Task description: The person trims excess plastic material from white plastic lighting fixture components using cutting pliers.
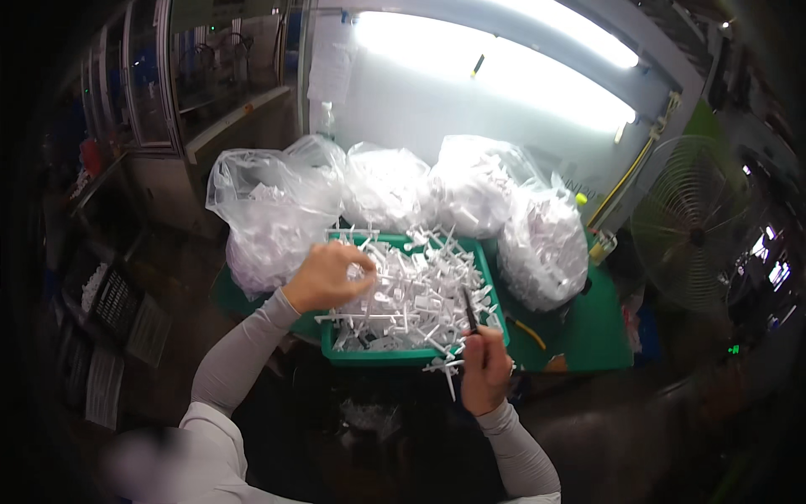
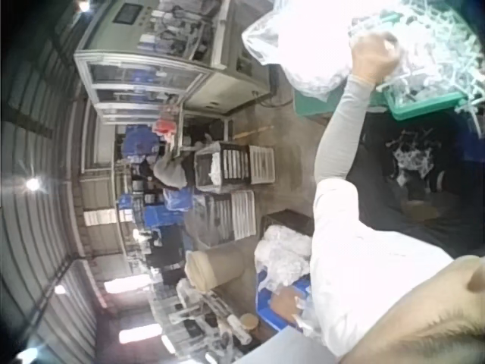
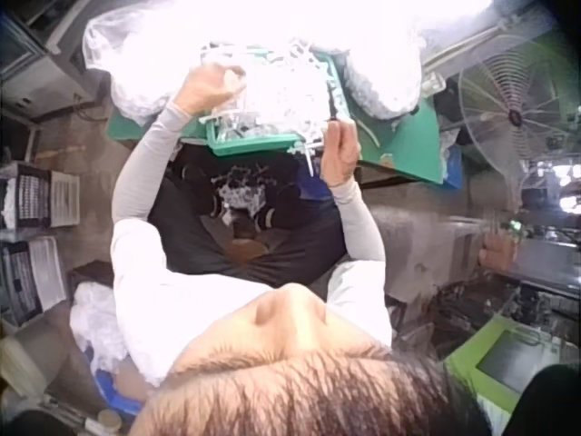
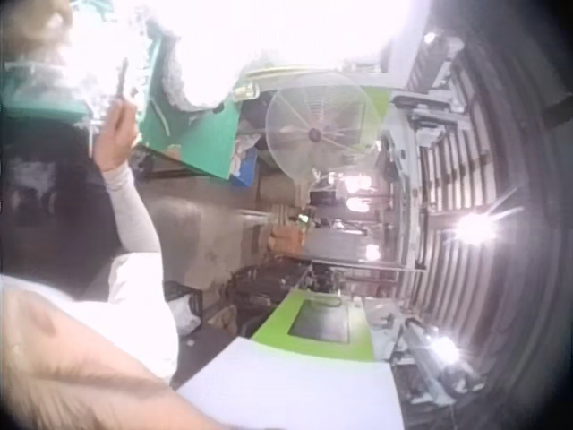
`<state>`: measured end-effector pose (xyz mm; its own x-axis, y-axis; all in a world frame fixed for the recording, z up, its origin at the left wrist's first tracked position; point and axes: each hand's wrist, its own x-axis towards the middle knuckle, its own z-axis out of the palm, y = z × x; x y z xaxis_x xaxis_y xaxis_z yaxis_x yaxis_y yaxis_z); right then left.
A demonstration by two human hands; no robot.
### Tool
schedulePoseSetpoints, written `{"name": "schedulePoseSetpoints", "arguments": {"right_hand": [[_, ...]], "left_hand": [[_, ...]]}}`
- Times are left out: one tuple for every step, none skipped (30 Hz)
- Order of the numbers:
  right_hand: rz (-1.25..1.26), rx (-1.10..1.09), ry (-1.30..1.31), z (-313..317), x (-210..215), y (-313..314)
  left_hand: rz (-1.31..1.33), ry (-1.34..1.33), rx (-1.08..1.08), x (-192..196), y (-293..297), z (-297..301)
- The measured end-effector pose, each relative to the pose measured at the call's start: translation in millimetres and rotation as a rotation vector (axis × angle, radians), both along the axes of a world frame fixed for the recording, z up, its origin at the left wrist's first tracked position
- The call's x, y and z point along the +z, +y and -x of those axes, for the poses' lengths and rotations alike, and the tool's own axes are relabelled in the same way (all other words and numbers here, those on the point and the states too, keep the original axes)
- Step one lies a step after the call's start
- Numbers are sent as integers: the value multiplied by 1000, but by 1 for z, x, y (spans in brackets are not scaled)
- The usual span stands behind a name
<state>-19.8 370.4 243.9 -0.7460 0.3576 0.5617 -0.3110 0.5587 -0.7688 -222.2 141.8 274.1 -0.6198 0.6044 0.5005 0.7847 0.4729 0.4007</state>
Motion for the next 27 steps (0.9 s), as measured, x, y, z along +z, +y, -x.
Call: {"name": "schedulePoseSetpoints", "arguments": {"right_hand": [[-68, 23, 2, -9, -20, -2], [-170, 176, 8, -10, -12, -18], [-307, 382, 24, -7, -16, -24], [-504, 490, 47, -4, -6, -36], [-560, 543, -28, 4, -7, -45], [-616, 596, -100, 8, -9, -54], [-656, 563, -89, 12, -14, -55], [-696, 529, -77, 18, -19, -55], [-648, 553, -57, 23, -20, -53], [-583, 551, -98, 25, -24, -51], [-561, 519, -146, 26, -26, -53], [-538, 487, -197, 26, -27, -54], [-561, 516, -196, 31, -28, -52], [-553, 519, -196, 35, -31, -51], [-573, 578, -81, 40, -35, -54], [-591, 633, 36, 41, -37, -57], [-630, 646, -79, 31, -35, -54], [-631, 633, -75, 24, -39, -53], [-568, 646, -108, 15, -46, -51], [-505, 657, -143, 10, -48, -48], [-562, 669, -119, 5, -42, -47], [-555, 676, -123, 2, -41, -46], [-554, 677, -114, 1, -40, -44], [-554, 668, -104, -1, -40, -43], [-539, 653, -74, 0, -42, -41], [-529, 651, -83, -2, -44, -41], [-501, 632, -105, -5, -43, -36]], "left_hand": [[-66, 7, 29, 4, 1, -6], [-50, 9, 31, 0, -3, 2], [-148, -24, 25, -9, -6, 8], [-254, -59, 19, -12, -3, 9], [-304, -218, -6, -12, -1, 8], [-296, -219, -8, -12, 2, 6], [-408, -290, 0, -14, 4, 4], [-521, -359, 7, -14, 5, 3], [-514, -361, 13, -15, 2, 3], [-607, -387, -10, -14, -2, 6], [-700, -412, -34, -11, -5, 8], [-693, -414, -28, -7, -7, 5], [-694, -418, -22, 0, -8, 1], [-696, -422, -16, 5, -8, -2], [-680, -464, -70, 4, -10, 1], [-669, -461, -69, 0, -11, 0], [-689, -420, -40, -5, -11, -3], [-716, -377, -23, -11, -9, -1], [-613, -386, 38, -13, -11, -1], [-611, -387, 35, -13, -7, 3], [-556, -394, 18, -7, -6, 3], [-502, -401, 0, -3, -4, 6], [-523, -343, -29, -6, 5, 16], [-519, -348, -31, 2, 11, 24], [-353, -313, -43, 8, 17, 28], [-187, -275, -54, 13, 21, 28], [-237, -264, -39, 18, 28, 21]]}}
